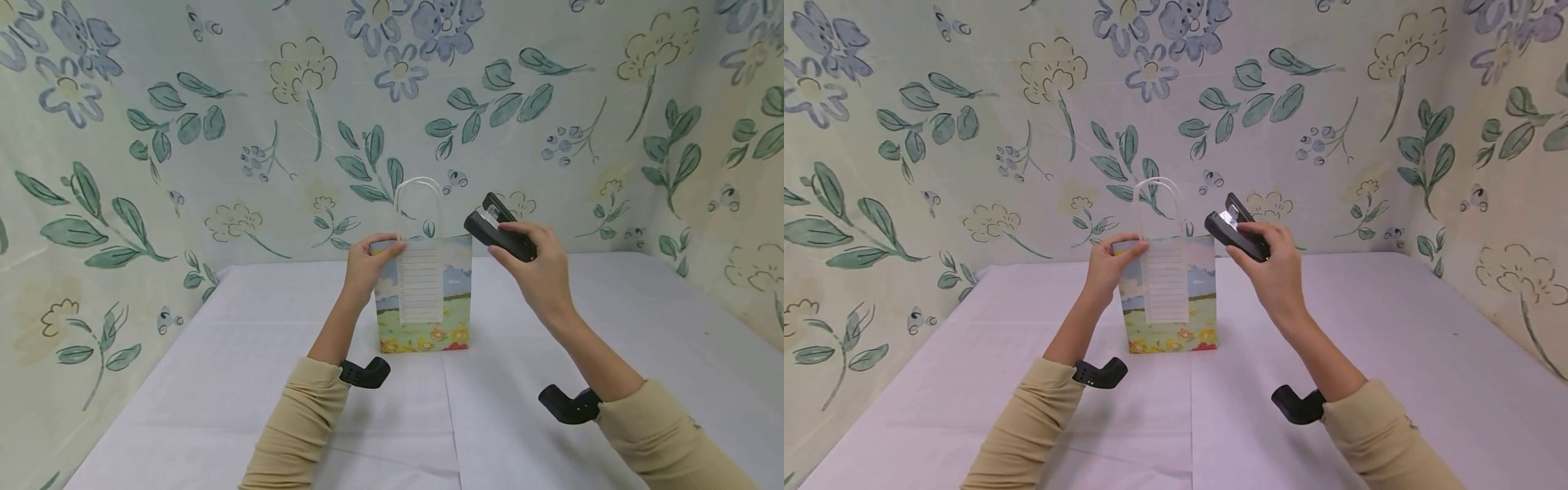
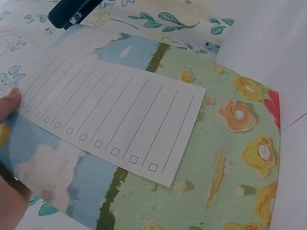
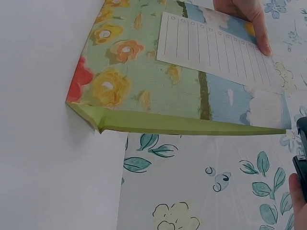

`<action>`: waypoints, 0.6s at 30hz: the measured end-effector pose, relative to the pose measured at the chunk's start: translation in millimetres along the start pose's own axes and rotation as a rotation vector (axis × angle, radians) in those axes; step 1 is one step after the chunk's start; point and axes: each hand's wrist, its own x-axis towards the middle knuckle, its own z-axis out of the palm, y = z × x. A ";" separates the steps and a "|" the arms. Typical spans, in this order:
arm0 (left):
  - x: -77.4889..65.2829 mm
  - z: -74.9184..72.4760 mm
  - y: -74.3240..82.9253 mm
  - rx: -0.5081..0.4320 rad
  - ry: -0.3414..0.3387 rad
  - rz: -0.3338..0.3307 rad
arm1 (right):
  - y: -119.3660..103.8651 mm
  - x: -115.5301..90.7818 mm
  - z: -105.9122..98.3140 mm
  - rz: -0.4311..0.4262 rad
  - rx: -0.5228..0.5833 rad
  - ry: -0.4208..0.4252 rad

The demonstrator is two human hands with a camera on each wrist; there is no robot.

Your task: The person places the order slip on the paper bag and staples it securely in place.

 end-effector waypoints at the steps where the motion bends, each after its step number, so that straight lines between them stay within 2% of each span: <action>1: 0.0 -0.1 -0.2 -0.001 -0.001 0.000 | -0.4 0.6 0.7 -0.003 0.001 0.004; 7: 0.6 -0.5 -0.8 -0.001 0.000 0.003 | -2.2 4.6 4.8 -0.010 0.020 0.017; 18: 0.3 -1.1 -0.8 -0.003 -0.010 0.009 | -3.8 8.5 9.1 0.011 0.050 -0.008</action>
